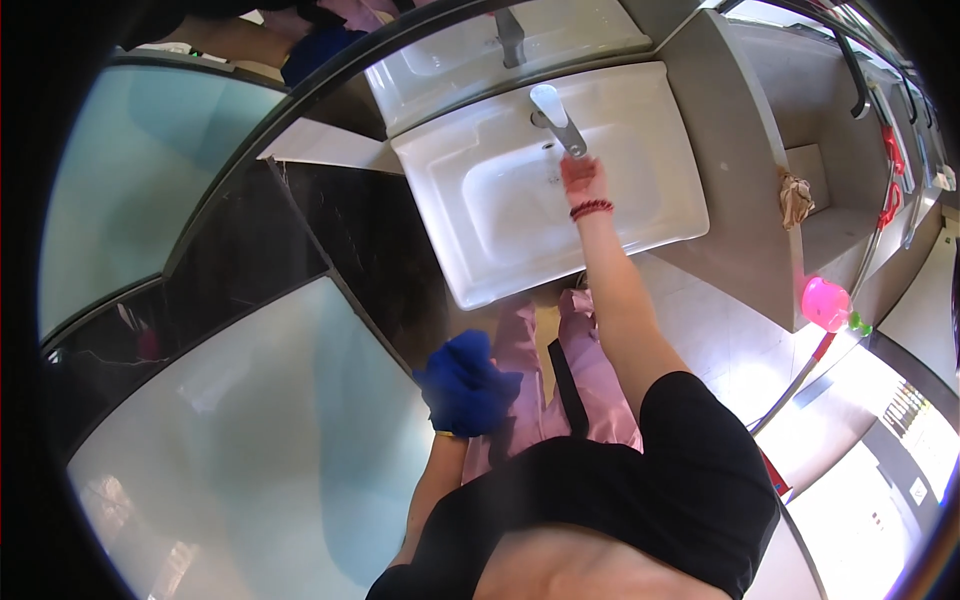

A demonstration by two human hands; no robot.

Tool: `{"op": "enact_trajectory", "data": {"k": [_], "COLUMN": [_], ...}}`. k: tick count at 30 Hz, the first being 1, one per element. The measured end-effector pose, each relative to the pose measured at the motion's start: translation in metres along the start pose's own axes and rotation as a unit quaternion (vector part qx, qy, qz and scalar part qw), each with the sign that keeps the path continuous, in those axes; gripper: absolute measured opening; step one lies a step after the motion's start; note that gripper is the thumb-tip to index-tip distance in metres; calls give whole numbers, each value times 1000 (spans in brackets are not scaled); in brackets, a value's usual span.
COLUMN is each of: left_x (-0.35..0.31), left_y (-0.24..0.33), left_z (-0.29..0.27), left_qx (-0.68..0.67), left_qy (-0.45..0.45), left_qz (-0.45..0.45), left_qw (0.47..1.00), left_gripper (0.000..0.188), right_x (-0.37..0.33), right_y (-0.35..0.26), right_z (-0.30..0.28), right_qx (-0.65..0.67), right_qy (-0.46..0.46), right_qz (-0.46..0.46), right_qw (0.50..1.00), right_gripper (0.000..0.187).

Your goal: Cleaning a bathroom sink and faucet using a cleaning cloth.

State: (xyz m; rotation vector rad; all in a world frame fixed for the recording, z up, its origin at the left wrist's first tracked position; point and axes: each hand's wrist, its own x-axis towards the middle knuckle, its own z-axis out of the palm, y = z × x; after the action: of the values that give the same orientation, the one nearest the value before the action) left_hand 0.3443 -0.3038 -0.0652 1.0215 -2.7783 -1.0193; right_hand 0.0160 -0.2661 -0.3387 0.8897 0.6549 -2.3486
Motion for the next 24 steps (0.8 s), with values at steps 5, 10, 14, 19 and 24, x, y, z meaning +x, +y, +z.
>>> {"op": "enact_trajectory", "data": {"k": [5,10,14,19,24], "left_x": [8,-16,3,-11,-6], "left_y": [4,-27,-16,-36,-31], "left_z": [1,6,7,-4,-8], "left_qx": [-24,-80,-46,13,9], "left_qy": [8,-7,-2,12,-2], "left_qz": [-2,-79,-8,-4,-43], "left_qw": [1000,994,999,1000,999], "left_gripper": [24,38,40,39,35], "right_x": [19,-51,9,7,-16], "right_y": [-5,80,32,-12,4], "right_z": [11,-6,-54,17,3], "right_qx": [-93,-552,-381,-19,-464], "right_qy": [-114,-151,-129,-19,-161], "right_qz": [18,255,8,-9,61], "right_qw": [989,779,916,1000,869], "right_gripper": [32,33,27,32,30]}}
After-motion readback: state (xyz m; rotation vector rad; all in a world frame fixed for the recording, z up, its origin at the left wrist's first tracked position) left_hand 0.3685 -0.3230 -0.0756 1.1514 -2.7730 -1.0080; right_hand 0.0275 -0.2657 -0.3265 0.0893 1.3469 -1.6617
